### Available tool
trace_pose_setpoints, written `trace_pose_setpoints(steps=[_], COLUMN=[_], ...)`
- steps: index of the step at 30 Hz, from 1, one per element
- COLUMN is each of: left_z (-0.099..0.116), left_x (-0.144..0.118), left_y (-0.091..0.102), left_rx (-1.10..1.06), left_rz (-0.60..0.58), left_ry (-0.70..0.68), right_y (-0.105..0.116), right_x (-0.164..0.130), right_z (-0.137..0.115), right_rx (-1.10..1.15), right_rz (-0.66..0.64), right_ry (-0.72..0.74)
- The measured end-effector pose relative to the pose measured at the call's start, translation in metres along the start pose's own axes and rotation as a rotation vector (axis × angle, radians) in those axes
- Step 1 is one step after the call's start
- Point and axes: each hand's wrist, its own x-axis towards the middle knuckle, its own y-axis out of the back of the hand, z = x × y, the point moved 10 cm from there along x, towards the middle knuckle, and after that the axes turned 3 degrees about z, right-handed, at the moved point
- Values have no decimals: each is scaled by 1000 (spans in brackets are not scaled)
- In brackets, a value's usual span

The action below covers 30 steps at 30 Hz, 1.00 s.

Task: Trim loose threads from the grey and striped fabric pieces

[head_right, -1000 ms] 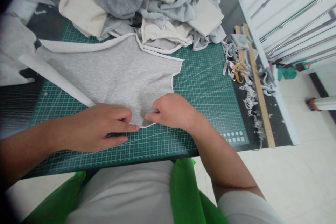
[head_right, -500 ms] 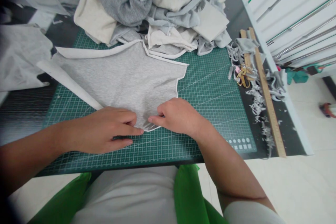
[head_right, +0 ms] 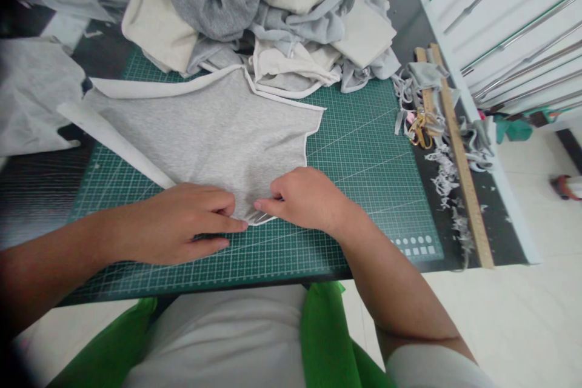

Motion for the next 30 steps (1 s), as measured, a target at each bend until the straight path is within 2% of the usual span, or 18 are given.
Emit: trace_pose_setpoints(steps=[30], left_z=[-3], left_x=[-1], left_y=[-2], left_rx=[-23], left_rz=[12], left_ry=[4], right_y=[1], right_x=[1], right_z=[1], right_rx=[5], right_rz=[20], right_ry=[-5])
